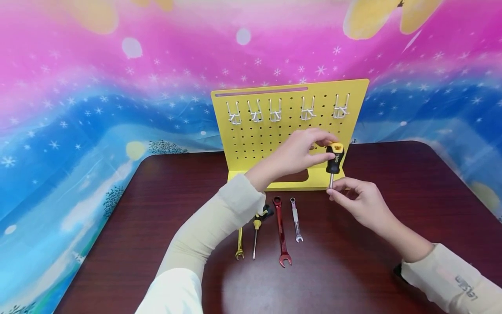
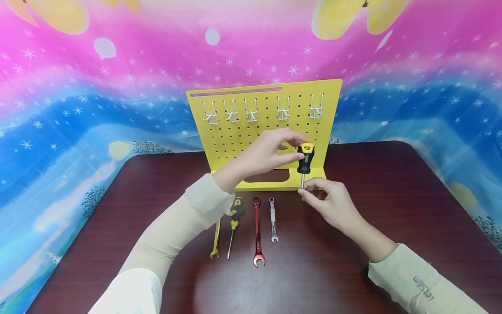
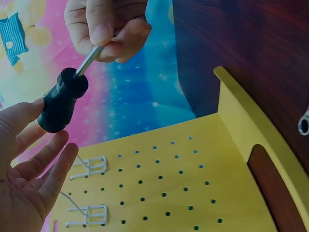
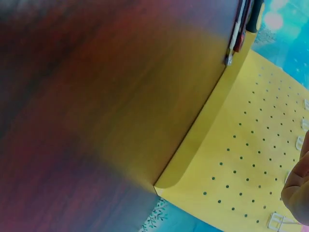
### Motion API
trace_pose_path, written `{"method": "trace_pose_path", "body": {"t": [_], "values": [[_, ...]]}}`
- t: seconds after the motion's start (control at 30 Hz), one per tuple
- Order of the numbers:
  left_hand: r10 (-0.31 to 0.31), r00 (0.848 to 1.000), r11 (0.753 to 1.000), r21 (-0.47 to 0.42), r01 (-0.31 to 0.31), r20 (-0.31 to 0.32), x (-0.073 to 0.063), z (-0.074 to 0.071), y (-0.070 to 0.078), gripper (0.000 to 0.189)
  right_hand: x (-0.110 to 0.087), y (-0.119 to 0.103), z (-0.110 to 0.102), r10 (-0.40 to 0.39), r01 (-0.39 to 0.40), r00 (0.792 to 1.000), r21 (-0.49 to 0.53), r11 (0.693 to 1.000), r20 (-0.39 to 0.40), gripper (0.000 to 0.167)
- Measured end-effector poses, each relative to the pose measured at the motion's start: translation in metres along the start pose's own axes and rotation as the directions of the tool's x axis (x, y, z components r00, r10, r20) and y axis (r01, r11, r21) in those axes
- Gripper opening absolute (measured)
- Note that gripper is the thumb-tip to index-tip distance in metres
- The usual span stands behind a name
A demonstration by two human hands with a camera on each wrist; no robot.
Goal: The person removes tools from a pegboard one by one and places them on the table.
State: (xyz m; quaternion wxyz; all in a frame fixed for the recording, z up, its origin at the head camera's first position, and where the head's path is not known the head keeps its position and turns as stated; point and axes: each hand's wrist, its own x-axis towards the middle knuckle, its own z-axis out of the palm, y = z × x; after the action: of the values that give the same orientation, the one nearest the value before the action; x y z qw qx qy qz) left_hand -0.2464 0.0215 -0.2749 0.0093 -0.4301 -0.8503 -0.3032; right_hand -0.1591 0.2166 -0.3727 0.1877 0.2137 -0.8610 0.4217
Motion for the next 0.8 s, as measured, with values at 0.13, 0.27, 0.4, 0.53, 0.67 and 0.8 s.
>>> {"method": "trace_pose_path", "body": {"t": [0.13,0.27,0.4,0.53,0.67,0.8], "values": [[-0.016,1.0,1.0,-0.005,0.016,0.01,-0.006,0.006,-0.007,0.038,-0.004,-0.001,0.004,0.027,-0.028,0.999,0.018,0.999,0.046,0.016],[-0.006,1.0,1.0,0.0,0.006,0.019,-0.011,0.012,-0.012,0.038,-0.008,-0.001,0.009,0.037,-0.04,0.995,0.032,0.999,0.095,0.015],[-0.014,0.999,1.0,0.026,0.013,0.038,-0.016,0.016,-0.015,0.039,-0.011,0.0,0.012,0.038,-0.043,0.99,0.039,0.998,0.137,0.014],[-0.025,0.999,0.999,0.032,0.024,0.043,-0.021,0.021,-0.019,0.039,-0.014,0.002,0.014,0.034,-0.039,0.986,0.027,0.999,0.166,0.012],[-0.035,0.998,0.999,0.017,0.034,0.053,-0.025,0.027,-0.024,0.038,-0.017,0.004,0.016,0.043,-0.048,0.977,0.019,0.999,0.207,0.011],[-0.043,0.996,0.999,0.034,0.04,0.073,-0.029,0.034,-0.028,0.039,-0.02,0.006,0.019,0.051,-0.061,0.964,0.031,0.998,0.262,0.007]]}}
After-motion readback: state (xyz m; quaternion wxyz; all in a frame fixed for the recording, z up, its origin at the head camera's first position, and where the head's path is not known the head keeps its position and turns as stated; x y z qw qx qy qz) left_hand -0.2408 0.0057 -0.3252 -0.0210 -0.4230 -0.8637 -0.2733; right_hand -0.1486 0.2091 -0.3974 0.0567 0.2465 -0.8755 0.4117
